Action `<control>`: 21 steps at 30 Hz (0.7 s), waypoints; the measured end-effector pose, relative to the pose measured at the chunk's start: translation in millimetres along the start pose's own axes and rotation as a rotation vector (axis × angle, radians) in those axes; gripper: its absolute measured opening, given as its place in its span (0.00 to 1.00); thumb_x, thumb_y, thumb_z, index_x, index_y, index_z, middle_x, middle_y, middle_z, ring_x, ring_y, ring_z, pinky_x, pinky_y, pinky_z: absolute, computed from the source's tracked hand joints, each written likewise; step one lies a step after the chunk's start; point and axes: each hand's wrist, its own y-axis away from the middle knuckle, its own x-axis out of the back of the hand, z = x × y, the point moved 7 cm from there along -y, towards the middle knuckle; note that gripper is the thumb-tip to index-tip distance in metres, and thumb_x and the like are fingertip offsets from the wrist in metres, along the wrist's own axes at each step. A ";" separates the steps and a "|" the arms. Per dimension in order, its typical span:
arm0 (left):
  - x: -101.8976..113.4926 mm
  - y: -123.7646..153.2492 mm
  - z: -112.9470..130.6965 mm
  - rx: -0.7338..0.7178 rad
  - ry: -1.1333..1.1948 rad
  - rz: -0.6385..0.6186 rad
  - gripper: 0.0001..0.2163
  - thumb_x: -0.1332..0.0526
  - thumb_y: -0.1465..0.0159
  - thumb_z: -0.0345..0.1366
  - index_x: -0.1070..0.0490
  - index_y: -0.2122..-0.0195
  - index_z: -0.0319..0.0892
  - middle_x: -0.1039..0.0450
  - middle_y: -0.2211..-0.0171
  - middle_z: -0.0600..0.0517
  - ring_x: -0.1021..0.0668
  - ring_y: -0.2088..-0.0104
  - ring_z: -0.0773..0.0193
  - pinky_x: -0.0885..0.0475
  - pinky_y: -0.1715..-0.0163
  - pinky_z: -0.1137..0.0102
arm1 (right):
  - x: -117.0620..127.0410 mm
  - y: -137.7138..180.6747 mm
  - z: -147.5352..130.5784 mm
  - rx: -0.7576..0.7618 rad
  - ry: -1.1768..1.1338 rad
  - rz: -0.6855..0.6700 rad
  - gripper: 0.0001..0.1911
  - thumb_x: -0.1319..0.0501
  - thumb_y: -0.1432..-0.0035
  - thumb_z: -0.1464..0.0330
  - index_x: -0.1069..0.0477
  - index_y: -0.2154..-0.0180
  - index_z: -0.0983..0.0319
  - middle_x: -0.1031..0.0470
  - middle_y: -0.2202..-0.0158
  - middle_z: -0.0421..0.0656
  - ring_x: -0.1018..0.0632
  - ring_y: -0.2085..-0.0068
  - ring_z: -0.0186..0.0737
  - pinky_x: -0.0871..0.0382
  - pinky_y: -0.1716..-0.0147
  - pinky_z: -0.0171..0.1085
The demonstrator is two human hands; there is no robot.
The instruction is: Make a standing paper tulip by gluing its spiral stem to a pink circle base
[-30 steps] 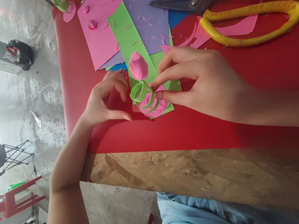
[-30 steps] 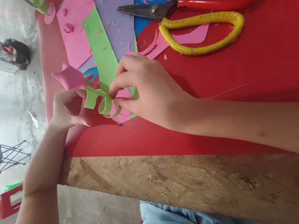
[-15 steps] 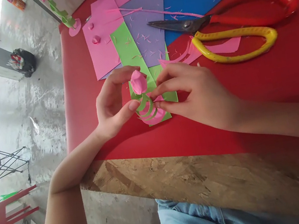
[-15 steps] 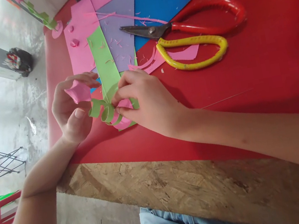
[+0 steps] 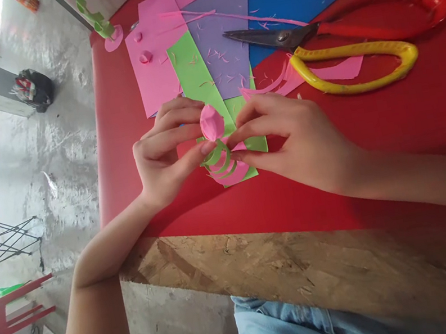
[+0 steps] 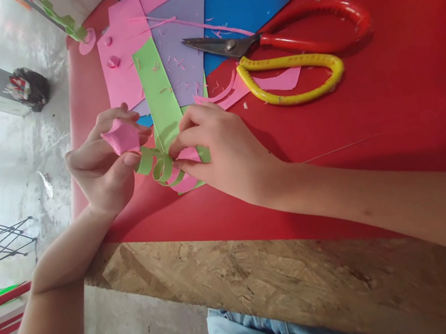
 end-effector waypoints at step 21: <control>0.5 0.5 0.4 -0.001 0.086 0.016 0.05 0.35 0.40 0.38 0.20 0.64 0.54 0.19 0.68 0.60 0.21 0.59 0.66 0.24 0.50 0.61 | 57.1 2.3 4.7 -0.264 0.158 0.049 0.08 0.42 0.39 0.70 0.25 0.59 0.57 0.29 0.55 0.38 0.27 0.54 0.33 0.30 0.54 0.37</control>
